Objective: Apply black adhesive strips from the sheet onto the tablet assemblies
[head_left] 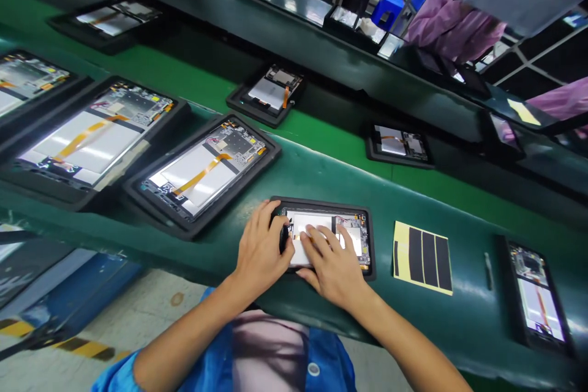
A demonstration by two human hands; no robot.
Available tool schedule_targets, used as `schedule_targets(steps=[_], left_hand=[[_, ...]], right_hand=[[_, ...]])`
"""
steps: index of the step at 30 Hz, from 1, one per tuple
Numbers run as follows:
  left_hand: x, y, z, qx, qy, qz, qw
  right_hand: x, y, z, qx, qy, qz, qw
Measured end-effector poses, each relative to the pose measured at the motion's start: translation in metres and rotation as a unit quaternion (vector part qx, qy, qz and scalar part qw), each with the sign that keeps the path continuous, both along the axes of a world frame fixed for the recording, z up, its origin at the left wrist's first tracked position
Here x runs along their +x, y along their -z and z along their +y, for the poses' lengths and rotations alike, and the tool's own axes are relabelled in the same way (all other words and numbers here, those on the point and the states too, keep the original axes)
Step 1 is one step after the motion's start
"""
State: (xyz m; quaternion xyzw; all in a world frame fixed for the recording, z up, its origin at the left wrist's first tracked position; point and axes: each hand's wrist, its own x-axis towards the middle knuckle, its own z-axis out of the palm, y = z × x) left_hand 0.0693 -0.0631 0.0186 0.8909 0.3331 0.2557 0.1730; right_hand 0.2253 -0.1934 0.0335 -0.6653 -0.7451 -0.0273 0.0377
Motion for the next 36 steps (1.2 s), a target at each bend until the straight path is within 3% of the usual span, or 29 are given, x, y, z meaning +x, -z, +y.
schedule_targets(steps=[3,6,9,12,20,36], left_hand=[[-0.005,-0.001,0.005,-0.004,0.010,-0.037,0.999],[-0.019,0.000,0.010,-0.001,0.063,-0.065,0.996],[-0.037,0.002,0.008,0.020,0.140,-0.044,0.989],[-0.048,0.005,0.002,0.043,0.172,0.006,0.984],[-0.048,0.011,-0.005,0.056,0.166,0.061,0.983],[-0.046,0.013,-0.009,0.022,0.146,0.057,0.987]], right_hand=[[-0.001,-0.001,0.003,-0.006,-0.001,-0.006,1.000],[-0.002,-0.003,0.005,0.000,-0.007,-0.010,1.000],[-0.003,-0.004,0.005,0.008,-0.012,-0.010,1.000],[-0.003,-0.004,0.005,0.012,-0.014,-0.008,1.000],[-0.003,-0.004,0.003,0.007,-0.022,-0.009,1.000],[-0.003,-0.004,0.000,0.019,-0.016,-0.024,0.999]])
